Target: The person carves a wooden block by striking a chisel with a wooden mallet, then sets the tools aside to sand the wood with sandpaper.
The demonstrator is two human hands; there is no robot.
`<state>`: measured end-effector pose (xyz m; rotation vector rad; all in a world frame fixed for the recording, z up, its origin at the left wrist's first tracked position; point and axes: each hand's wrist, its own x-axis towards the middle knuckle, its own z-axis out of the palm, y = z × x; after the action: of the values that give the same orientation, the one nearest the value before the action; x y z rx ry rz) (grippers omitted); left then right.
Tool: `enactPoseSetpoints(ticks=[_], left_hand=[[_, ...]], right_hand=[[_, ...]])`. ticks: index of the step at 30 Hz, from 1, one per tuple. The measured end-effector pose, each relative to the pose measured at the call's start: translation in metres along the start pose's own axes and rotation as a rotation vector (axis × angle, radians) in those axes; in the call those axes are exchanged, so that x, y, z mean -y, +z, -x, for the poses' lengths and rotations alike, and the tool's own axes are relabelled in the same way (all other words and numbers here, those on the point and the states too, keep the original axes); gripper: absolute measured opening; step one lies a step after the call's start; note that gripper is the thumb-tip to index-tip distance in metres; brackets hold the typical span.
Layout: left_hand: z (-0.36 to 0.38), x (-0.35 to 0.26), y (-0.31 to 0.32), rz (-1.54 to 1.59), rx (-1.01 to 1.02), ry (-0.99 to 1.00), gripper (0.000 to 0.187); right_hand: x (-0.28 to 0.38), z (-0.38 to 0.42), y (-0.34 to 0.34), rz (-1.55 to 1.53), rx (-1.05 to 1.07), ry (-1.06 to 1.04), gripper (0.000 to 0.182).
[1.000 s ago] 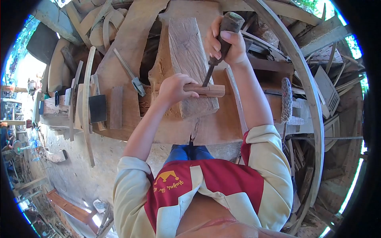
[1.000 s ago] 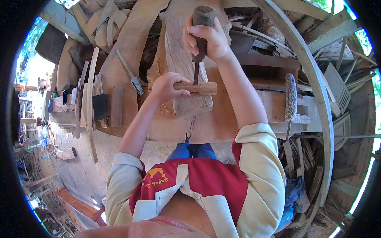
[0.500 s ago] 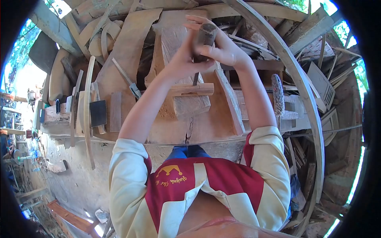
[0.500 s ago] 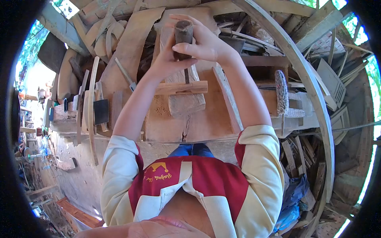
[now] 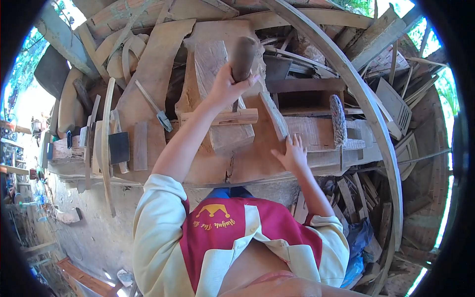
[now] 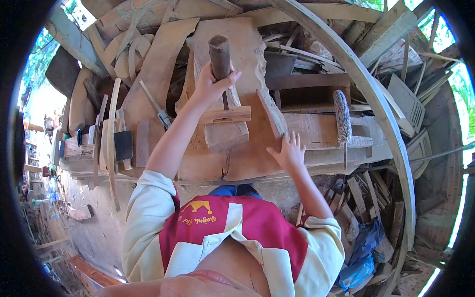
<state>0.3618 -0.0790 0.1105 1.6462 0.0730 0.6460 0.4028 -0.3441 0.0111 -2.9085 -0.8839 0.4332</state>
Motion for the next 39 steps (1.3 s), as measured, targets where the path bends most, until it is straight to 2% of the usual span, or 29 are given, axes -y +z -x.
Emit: enactPoseSetpoints(ticks=[1,3,5,7,9,10,12,13,15,17,18,19,22,24,25,27,28,30,32,34,35,36,38,39], left_hand=[[-0.001,-0.001,0.000,0.039,-0.014,-0.010,0.022],[-0.003,0.002,-0.001,0.063,-0.027,-0.003,0.022],[-0.003,0.004,-0.001,0.091,-0.040,-0.001,0.022],[-0.002,0.003,-0.001,0.068,-0.026,0.004,0.022],[-0.001,0.003,0.000,0.056,-0.045,0.019,0.022],[-0.001,0.002,0.000,0.045,-0.069,0.030,0.022],[-0.002,-0.001,0.000,0.051,-0.064,-0.005,0.022],[-0.003,-0.002,0.000,0.057,-0.063,-0.037,0.022],[-0.007,0.005,-0.001,0.044,-0.051,-0.020,0.023],[-0.009,0.005,-0.001,0.031,-0.049,-0.005,0.023],[-0.010,0.002,-0.001,0.015,-0.047,-0.010,0.023],[-0.010,0.000,-0.001,-0.003,-0.045,-0.017,0.022],[-0.012,0.002,-0.001,-0.059,-0.031,-0.013,0.022],[-0.014,0.003,0.000,-0.018,-0.012,0.006,0.022],[-0.013,0.004,0.000,0.022,0.010,0.013,0.022],[-0.012,0.002,0.000,0.046,0.013,-0.006,0.022],[-0.012,0.001,-0.001,0.071,0.019,-0.016,0.021],[-0.012,0.005,-0.007,0.111,-0.029,-0.020,0.022],[-0.014,0.008,-0.011,0.154,-0.076,-0.011,0.022],[-0.014,0.008,-0.011,0.154,0.018,-0.025,0.022],[-0.013,0.008,-0.008,0.157,0.017,-0.026,0.022],[-0.011,0.002,-0.004,0.127,0.025,-0.022,0.022],[-0.010,-0.001,0.001,0.093,0.032,-0.015,0.022],[-0.010,0.000,0.001,0.104,0.033,-0.018,0.022]], right_hand=[[-0.001,0.005,0.010,-0.004,0.000,0.001,0.078],[-0.004,0.007,0.025,0.050,-0.136,0.019,0.067],[-0.010,-0.005,0.037,0.035,-0.126,0.010,0.062],[-0.012,-0.009,0.036,0.016,-0.117,0.002,0.057],[-0.012,-0.011,0.028,0.213,-0.163,-0.003,0.048],[-0.013,-0.013,0.012,0.211,-0.164,-0.001,0.048],[-0.026,-0.017,-0.024,-0.258,-0.019,-0.066,0.044],[-0.036,-0.020,-0.021,-0.379,-0.190,-0.162,0.043],[-0.052,-0.038,-0.052,-1.143,0.167,-0.029,0.055],[-0.033,-0.031,-0.091,-1.119,-0.100,-0.158,0.072],[-0.031,-0.039,-0.105,-0.738,-0.355,-0.362,0.086],[-0.007,-0.024,-0.139,-0.491,-0.546,-0.401,0.080],[0.017,-0.026,-0.199,-0.444,-0.600,-0.317,0.072],[0.037,-0.022,-0.228,-0.411,-0.864,-0.552,0.072],[0.041,-0.024,-0.231,-0.412,-0.859,-0.555,0.072],[0.048,-0.026,-0.233,-0.149,-0.893,-0.645,0.077],[0.052,-0.022,-0.238,-0.151,-0.889,-0.650,0.077],[0.062,-0.007,-0.258,0.161,-0.335,-0.567,0.076],[0.053,-0.009,-0.281,0.246,-0.361,-0.570,0.073],[0.053,-0.009,-0.289,-0.028,-0.846,-0.778,0.072],[0.056,-0.003,-0.289,-0.244,-0.790,-0.561,0.075],[0.056,-0.004,-0.289,-0.242,-0.787,-0.562,0.075],[0.054,-0.011,-0.290,0.185,-0.465,-0.602,0.069],[0.056,-0.010,-0.294,0.183,-0.464,-0.602,0.069]])
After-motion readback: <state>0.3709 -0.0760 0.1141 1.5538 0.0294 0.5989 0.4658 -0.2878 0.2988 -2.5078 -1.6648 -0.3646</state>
